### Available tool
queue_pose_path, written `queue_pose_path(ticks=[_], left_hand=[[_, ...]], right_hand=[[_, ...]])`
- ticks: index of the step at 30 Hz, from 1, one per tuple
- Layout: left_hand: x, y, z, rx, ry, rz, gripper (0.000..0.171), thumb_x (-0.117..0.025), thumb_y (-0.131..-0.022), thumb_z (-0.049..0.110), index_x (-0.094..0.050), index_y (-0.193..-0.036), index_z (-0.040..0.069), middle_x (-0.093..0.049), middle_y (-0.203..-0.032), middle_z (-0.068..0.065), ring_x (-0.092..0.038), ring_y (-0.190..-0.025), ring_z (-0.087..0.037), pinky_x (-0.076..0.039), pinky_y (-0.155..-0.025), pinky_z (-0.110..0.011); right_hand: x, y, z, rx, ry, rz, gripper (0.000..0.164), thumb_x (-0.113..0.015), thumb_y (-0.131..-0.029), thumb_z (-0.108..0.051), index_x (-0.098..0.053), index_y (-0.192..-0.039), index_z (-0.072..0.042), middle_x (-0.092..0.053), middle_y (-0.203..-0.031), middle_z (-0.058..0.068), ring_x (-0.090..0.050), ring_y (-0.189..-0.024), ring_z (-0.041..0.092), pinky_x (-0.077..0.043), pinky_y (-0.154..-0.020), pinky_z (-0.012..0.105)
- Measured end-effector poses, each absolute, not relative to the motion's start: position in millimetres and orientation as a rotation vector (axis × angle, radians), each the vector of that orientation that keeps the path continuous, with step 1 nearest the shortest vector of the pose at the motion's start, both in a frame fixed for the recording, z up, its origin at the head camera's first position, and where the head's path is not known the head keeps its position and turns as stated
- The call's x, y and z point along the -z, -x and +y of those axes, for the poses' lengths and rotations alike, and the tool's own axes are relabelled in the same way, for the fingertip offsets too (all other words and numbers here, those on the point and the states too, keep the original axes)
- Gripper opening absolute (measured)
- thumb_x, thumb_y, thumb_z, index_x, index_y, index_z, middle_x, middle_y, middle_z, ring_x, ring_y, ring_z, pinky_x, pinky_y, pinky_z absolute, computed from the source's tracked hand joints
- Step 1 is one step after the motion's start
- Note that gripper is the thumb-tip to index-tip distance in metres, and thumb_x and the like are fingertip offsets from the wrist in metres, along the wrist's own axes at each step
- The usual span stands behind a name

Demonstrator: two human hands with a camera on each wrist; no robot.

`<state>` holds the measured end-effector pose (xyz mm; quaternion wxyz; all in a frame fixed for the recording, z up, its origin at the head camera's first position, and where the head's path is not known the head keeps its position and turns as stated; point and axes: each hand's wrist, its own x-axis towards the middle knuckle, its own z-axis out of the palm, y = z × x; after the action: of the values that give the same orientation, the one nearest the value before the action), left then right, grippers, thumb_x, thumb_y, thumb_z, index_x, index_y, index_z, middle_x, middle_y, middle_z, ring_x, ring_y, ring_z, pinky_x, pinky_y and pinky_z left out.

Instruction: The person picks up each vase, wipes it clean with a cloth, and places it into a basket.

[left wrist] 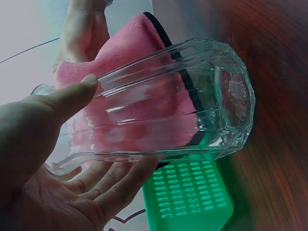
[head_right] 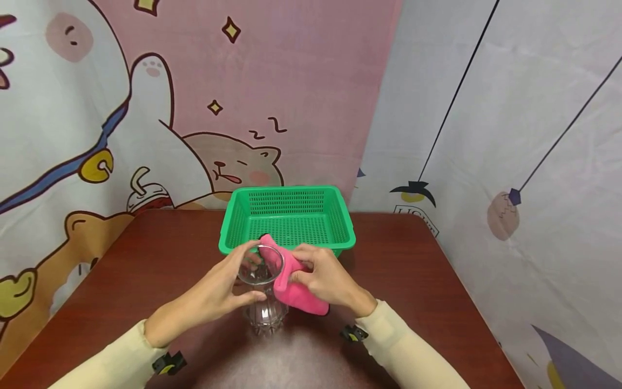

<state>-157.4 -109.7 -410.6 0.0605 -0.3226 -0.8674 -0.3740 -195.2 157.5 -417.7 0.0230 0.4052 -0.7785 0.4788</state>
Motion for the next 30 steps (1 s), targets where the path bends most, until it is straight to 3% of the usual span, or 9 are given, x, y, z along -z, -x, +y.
queue_pose_path(ticks=[8, 14, 18, 30], left_hand=[[410.1, 156.9, -109.9, 1.124, 0.962, -2.645, 0.101, -0.083, -0.076, 0.036, -0.021, -0.152, 0.014, -0.048, -0.124, 0.001, -0.055, -0.105, -0.014, -0.052, -0.07, -0.024], [409.5, 157.6, -108.9, 1.14, 0.953, -2.643, 0.101, -0.084, -0.075, 0.035, -0.021, -0.152, 0.016, -0.048, -0.123, 0.003, -0.055, -0.106, -0.016, -0.054, -0.071, -0.029], [408.6, 157.2, -108.2, 1.133, 0.95, -2.639, 0.104, -0.084, -0.075, 0.035, -0.019, -0.153, 0.016, -0.05, -0.124, -0.001, -0.055, -0.106, -0.016, -0.054, -0.073, -0.031], [403.1, 150.8, -106.8, 0.95, 0.852, -2.652, 0.113, -0.083, -0.068, 0.054, -0.015, -0.155, 0.028, -0.047, -0.126, 0.008, -0.053, -0.106, -0.008, -0.05, -0.07, -0.025]], right_hand=[[400.6, 184.5, 155.4, -1.633, -1.195, -2.345, 0.033, -0.072, -0.084, 0.003, -0.07, -0.115, -0.007, -0.063, -0.106, 0.002, -0.059, -0.096, 0.019, -0.056, -0.069, 0.035], [390.6, 178.4, 156.1, -1.701, -1.162, -2.326, 0.031, -0.071, -0.085, 0.004, -0.069, -0.114, -0.003, -0.063, -0.104, 0.006, -0.058, -0.096, 0.022, -0.056, -0.071, 0.036], [391.2, 178.8, 157.3, -1.665, -1.156, -2.332, 0.029, -0.071, -0.085, 0.005, -0.07, -0.113, -0.003, -0.064, -0.102, 0.005, -0.058, -0.092, 0.022, -0.057, -0.068, 0.036], [393.5, 178.2, 163.5, -1.62, -1.1, -2.336, 0.028, -0.074, -0.084, 0.0, -0.071, -0.111, -0.006, -0.064, -0.101, 0.003, -0.059, -0.087, 0.021, -0.056, -0.064, 0.036]])
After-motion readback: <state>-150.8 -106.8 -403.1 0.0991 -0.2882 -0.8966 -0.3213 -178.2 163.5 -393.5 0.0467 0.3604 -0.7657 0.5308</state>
